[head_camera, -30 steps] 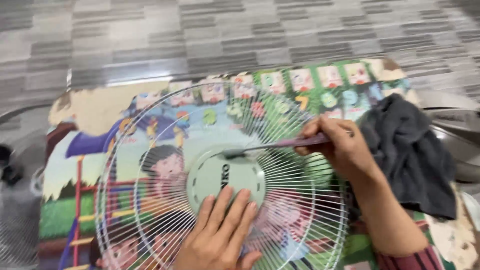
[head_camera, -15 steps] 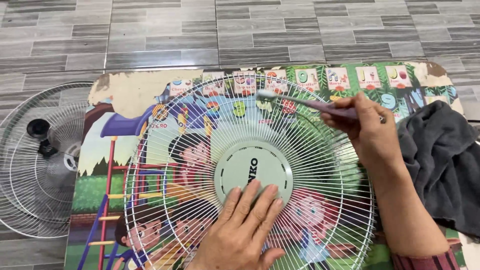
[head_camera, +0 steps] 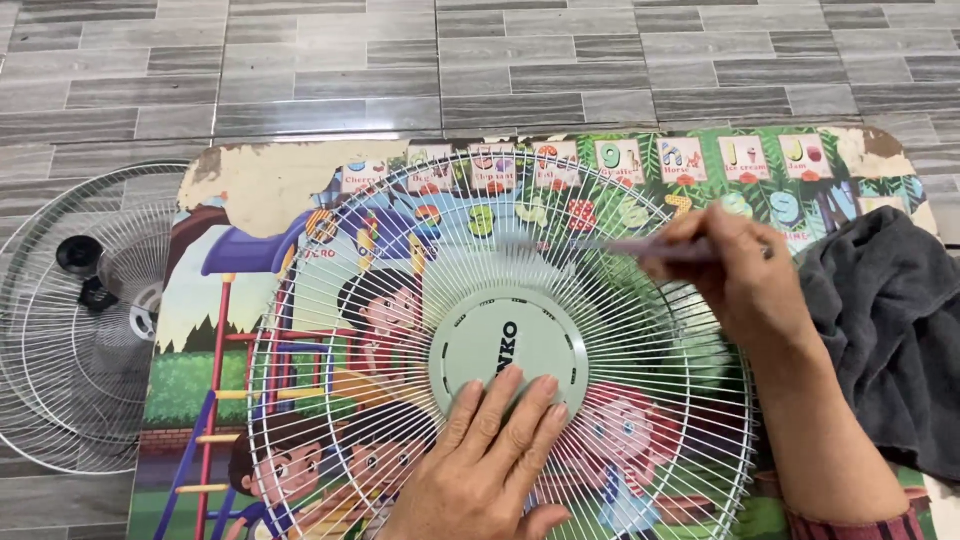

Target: Cleaning the grill of a fan cover using a toothbrush

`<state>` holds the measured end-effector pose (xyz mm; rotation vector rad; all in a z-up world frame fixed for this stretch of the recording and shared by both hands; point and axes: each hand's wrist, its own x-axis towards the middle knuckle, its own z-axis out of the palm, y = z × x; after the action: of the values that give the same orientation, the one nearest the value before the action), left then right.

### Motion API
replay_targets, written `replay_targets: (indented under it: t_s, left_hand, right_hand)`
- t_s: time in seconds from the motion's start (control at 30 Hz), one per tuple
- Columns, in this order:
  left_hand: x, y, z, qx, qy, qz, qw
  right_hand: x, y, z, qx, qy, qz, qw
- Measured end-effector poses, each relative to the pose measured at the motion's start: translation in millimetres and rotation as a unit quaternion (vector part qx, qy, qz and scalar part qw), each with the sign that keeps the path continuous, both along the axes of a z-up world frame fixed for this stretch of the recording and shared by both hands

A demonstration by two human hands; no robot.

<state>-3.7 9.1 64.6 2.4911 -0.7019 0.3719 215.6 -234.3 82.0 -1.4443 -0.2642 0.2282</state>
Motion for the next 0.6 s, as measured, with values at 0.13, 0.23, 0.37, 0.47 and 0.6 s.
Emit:
replay_targets:
  t_s: [0.13,0.23,0.37,0.47,0.6]
  left_hand:
    - [0.1,-0.2,-2.4,0.007,-0.006,-0.001,1.0]
    - [-0.3,-0.3,-2.7,0.012,-0.005,0.002,1.0]
    - [-1.4,-0.6,-2.1,0.006,0.0,0.001,1.0]
    - [0.5,-1.7,-0.2,0.003,0.008,0.001,1.0]
    - [-0.8,-2.6,-5.3,0.044,-0.022,0.012,0.999]
  right_hand:
    - [3.4,4.4,3.5,0.019,0.01,0.034,0.999]
    - [17.6,5.9,-3.2,0.016,0.008,-0.07,0.997]
    - [10.9,2.3,-2.4,0.004,-0.01,-0.044,0.999]
    - [12.3,-3.2,-3.4,0.054,0.033,0.068,0.996]
    - [16.9,3.7,-0.8,0.031,0.025,-0.049,0.998]
